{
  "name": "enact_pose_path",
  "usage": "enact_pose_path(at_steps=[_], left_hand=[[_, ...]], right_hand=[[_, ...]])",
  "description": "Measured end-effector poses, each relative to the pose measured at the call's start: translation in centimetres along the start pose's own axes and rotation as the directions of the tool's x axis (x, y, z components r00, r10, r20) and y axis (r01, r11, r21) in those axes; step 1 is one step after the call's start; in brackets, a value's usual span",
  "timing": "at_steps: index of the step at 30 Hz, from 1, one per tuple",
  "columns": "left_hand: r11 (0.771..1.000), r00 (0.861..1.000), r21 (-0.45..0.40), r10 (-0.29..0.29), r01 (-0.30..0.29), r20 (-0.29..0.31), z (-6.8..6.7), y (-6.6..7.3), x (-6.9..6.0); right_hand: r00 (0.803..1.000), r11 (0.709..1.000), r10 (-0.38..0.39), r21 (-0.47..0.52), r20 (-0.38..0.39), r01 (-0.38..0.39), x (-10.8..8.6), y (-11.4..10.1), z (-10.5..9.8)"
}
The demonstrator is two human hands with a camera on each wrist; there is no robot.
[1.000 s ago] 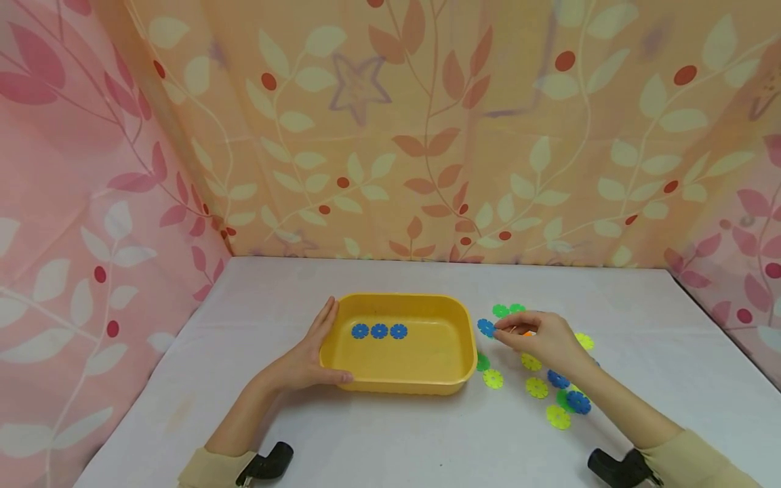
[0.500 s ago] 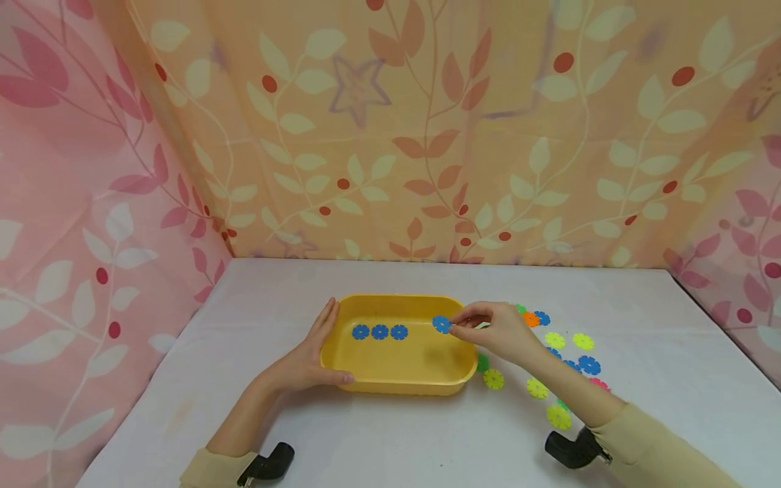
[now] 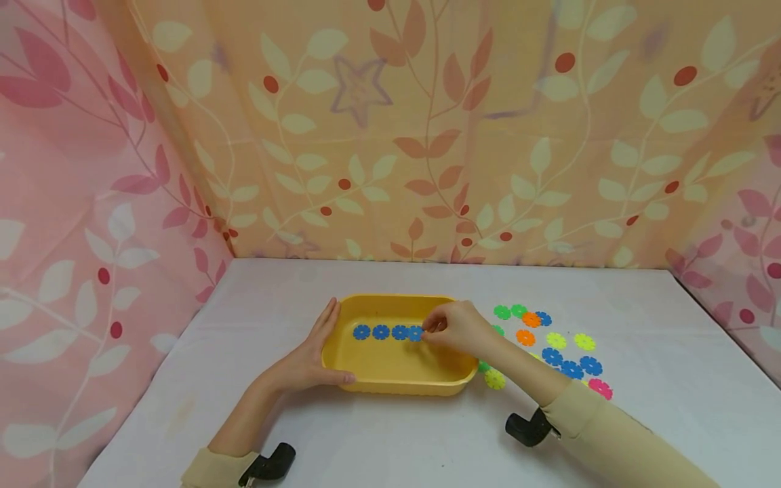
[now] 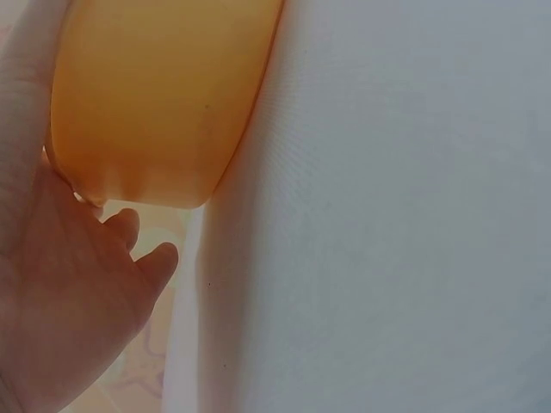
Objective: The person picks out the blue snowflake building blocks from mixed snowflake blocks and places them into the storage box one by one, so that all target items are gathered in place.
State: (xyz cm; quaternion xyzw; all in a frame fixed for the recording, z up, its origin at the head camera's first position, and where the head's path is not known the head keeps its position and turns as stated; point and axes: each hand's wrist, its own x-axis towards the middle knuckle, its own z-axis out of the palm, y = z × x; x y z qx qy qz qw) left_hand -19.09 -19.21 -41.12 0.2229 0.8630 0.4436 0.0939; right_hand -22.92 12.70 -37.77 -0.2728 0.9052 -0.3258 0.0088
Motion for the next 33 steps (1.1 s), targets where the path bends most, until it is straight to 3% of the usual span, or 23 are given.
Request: enact_pose_path(at_steps=[8,13,24,33], left_hand=[[0.999,0.999,0.002,0.035,-0.035,-0.013,0.0,0.0,0.0],[1.0,1.0,0.0,0.021,-0.021,-0.009,0.0,0.0,0.1],[0.999,0.999,0.005,0.034,-0.034,-0.013,0.1,-0.2,0.0],[1.0,1.0,0.005,0.019,-0.019,-0.012,0.1,0.0,0.0]], right_hand=[[0.993,0.972,0.109,-0.213,0.051,-0.096,1.1,-0.6,0.5],[0.994,0.954,0.102,-0.288,0.048,-0.084,1.5,-0.5,1.0],[0.992,0.968,0.089,-0.241,0.094,-0.064,1.7,-0.3,1.0],[0.991,0.95,0.118,-0.297,0.057,-0.096,1.8,-0.4,1.6]])
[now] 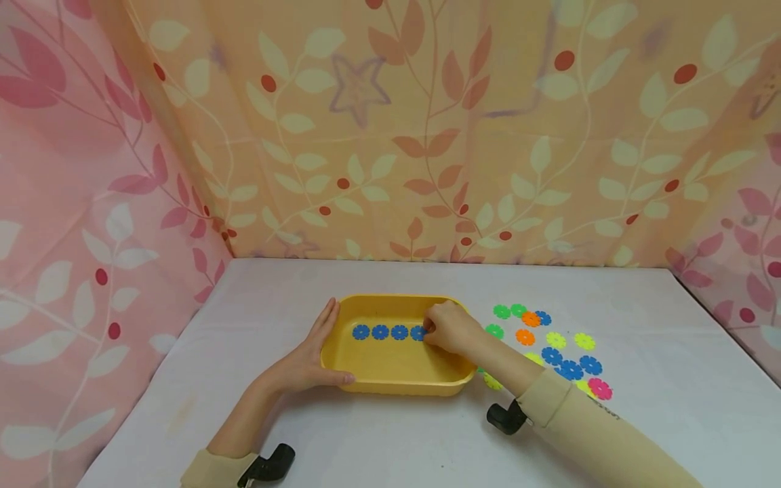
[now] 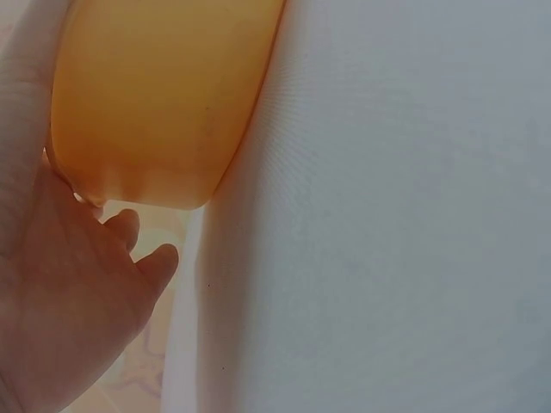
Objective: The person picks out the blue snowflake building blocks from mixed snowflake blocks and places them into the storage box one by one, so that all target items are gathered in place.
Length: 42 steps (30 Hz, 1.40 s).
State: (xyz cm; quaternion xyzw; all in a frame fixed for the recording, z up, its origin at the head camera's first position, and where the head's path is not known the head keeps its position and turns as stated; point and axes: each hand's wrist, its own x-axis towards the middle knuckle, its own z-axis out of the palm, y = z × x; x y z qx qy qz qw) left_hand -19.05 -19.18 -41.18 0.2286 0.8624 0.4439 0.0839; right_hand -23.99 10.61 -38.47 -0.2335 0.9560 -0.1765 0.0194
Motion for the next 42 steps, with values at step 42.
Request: enact_pose_path(at_steps=[42], left_hand=[[1.0,1.0,-0.003,-0.008,0.008,-0.001,0.0,-0.2,0.0]], right_hand=[[0.93,0.777,0.363,0.53,0.061,-0.338,-14.8,13.4,-5.2]])
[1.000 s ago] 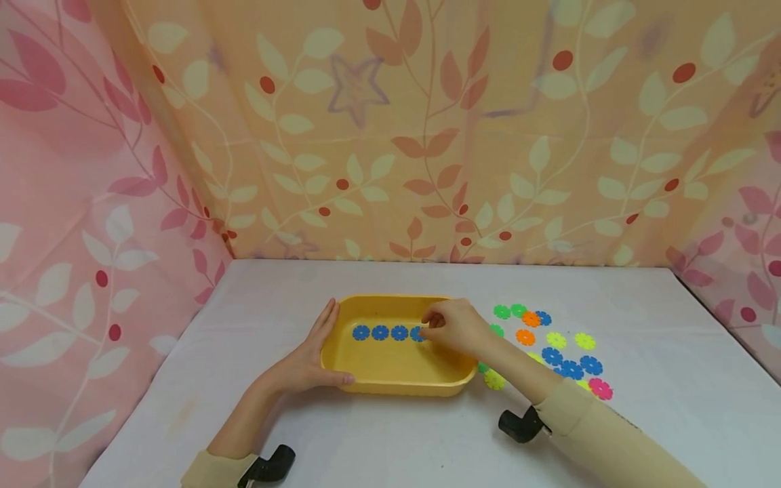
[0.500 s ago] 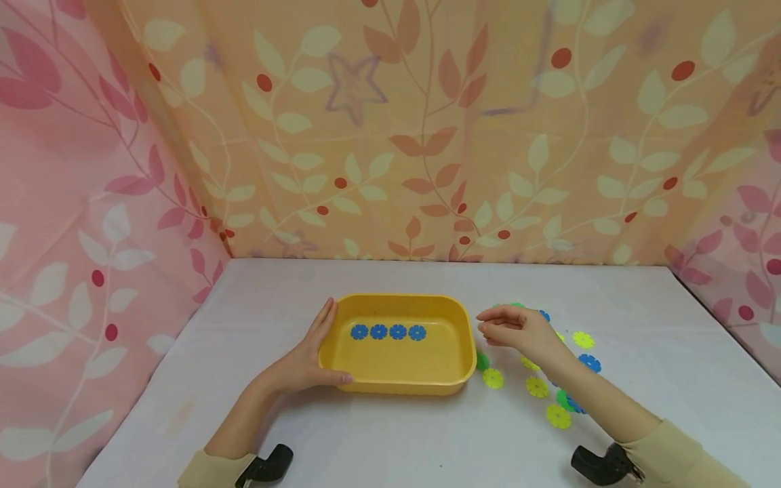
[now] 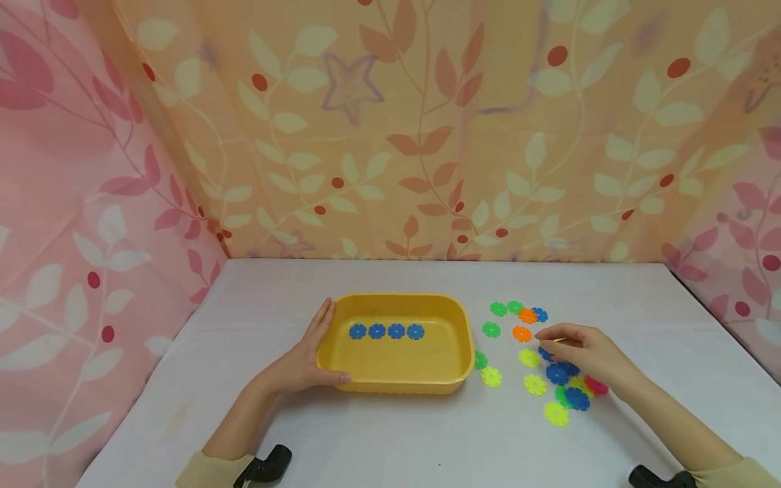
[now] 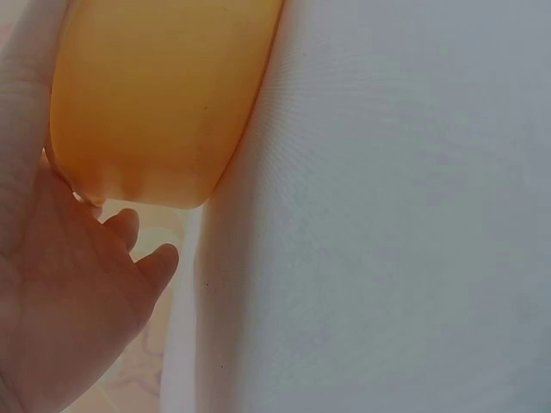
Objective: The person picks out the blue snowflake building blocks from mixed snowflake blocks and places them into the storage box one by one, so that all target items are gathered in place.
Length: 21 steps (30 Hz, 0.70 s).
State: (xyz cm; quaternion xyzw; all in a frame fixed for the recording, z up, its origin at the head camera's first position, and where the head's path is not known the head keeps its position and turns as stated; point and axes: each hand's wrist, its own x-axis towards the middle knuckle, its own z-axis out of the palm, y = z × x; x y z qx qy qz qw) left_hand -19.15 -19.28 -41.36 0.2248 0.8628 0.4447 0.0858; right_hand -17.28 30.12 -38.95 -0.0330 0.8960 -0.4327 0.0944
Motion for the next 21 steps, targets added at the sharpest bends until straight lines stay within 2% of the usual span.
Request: enact_pose_path(at_steps=[2,4,7,13,21], left_hand=[[1.0,1.0,-0.001,0.001,-0.001,-0.002,0.0,0.0,0.0],[1.0,1.0,0.001,-0.001,0.001,-0.002,-0.1,0.0,0.0],[1.0,1.0,0.005,-0.002,0.002,-0.001,-0.1,0.1,0.0],[1.0,1.0,0.011,-0.004,0.004,-0.005,-0.1,0.2,0.0],[1.0,1.0,0.01,-0.009,0.009,-0.004,0.0,0.2,0.0]], right_hand=[[1.0,0.992,-0.026,-0.125,-0.009,0.024,-0.1,0.7,-0.5],[0.998,0.971,-0.066,-0.233,-0.019,0.059,-0.2,1.4,-0.8],[0.993,0.936,-0.106,-0.341,-0.046,0.085,-0.3,2.1,-1.0],[0.988,0.912,-0.14,-0.396,-0.064,0.104,0.0,2.6,-0.9],[0.989,0.92,-0.13,-0.38,-0.065,0.095,0.3,2.3,-0.3]])
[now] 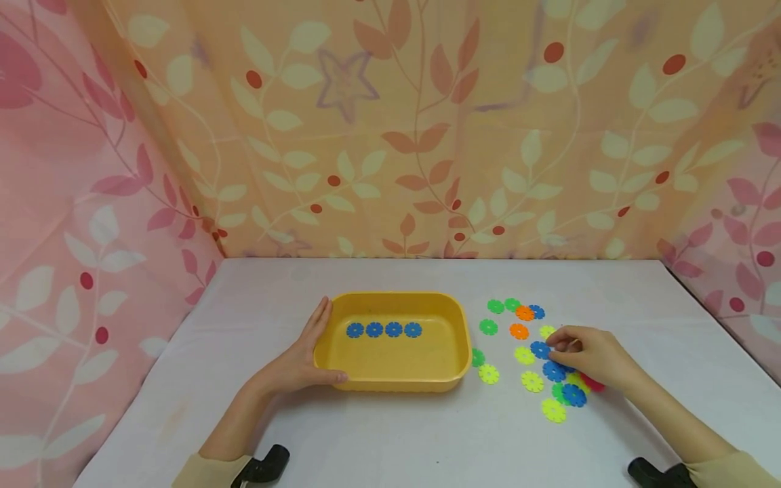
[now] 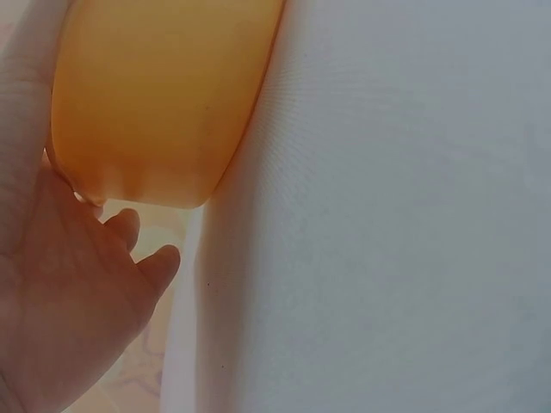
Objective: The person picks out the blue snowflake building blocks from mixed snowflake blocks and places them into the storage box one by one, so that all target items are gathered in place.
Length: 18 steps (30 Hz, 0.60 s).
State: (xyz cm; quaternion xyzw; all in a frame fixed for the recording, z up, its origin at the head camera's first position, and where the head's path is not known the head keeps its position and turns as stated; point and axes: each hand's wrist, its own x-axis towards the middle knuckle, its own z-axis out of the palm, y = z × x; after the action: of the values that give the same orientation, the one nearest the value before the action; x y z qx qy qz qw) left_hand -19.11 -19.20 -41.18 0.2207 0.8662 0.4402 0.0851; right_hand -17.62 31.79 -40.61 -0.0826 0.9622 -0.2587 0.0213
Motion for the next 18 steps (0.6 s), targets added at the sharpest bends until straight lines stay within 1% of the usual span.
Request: enact_pose_path(at_steps=[6,18], left_hand=[[1.0,1.0,0.002,0.004,-0.004,-0.002,0.04,-0.07,-0.02],[1.0,1.0,0.005,-0.002,0.002,0.0,0.04,-0.09,0.0]], right_hand=[[1.0,1.0,0.0,-0.007,0.002,0.0,0.14,-0.16,0.14],[1.0,0.999,-0.029,-0.019,-0.01,0.029,0.12,0.12,0.17]])
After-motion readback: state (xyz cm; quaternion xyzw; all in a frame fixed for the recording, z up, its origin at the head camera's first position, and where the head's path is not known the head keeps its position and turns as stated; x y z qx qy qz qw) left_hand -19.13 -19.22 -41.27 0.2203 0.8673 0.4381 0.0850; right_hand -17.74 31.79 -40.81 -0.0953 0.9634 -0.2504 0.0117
